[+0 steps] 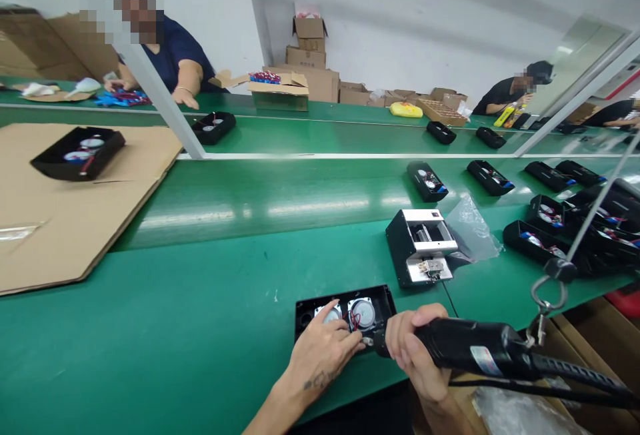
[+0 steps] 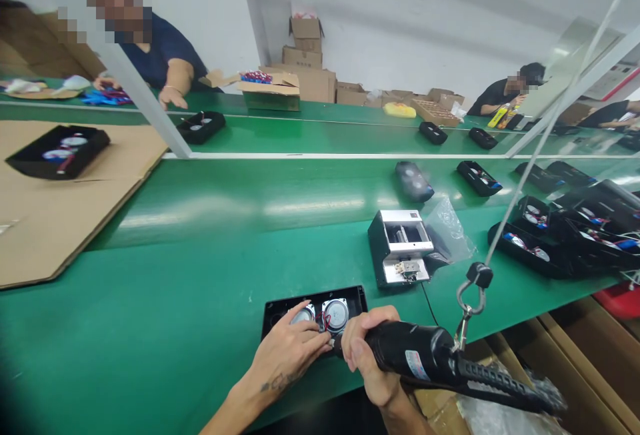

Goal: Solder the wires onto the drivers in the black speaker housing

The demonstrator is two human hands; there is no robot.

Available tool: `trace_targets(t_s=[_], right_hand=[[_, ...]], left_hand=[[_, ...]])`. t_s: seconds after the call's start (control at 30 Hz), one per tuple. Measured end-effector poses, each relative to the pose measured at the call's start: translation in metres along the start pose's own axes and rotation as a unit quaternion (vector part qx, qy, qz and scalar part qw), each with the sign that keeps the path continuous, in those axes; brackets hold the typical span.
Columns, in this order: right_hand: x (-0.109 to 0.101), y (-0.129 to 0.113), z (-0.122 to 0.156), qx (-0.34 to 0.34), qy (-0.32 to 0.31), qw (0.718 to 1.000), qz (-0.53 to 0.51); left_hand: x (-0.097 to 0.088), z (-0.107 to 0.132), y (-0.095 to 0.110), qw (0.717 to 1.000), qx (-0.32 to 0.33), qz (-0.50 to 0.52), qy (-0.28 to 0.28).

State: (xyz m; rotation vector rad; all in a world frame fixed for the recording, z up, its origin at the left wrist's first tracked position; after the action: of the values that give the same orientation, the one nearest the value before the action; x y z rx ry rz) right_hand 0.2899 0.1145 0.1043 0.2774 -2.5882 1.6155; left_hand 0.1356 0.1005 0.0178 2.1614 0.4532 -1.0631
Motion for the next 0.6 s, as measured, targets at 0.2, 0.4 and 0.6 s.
trace_targets(t_s=[0.2,0.4,0.6], right_hand=[[0.000,0.005,0.006,0.008,-0.006,1.000,0.015],[0.002,0.002,0.003,0.004,-0.003,1.000,0.009],[-0.010,0.001,-0.004,0.006,0.035,0.999,0.019]], left_hand=[[0.001,0.003,0.000,1.000,0.006,0.013,0.009],[-0.003,0.001,0.002,1.000,0.000,0.026,0.003],[-0.001,0.003,0.001,0.998,-0.040,-0.004,-0.041]])
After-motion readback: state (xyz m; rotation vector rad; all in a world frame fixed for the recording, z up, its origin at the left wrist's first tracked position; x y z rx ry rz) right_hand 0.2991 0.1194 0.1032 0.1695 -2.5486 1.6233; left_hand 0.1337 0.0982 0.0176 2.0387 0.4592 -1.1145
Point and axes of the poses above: each hand's wrist, its own z-axis away from the middle knuckle, its own x-axis out of the palm, y = z × x, the point moved 6 cm from there along -z, towards the middle knuckle, and after that the axes turned 13 degrees about z, right-handed, at the moved point
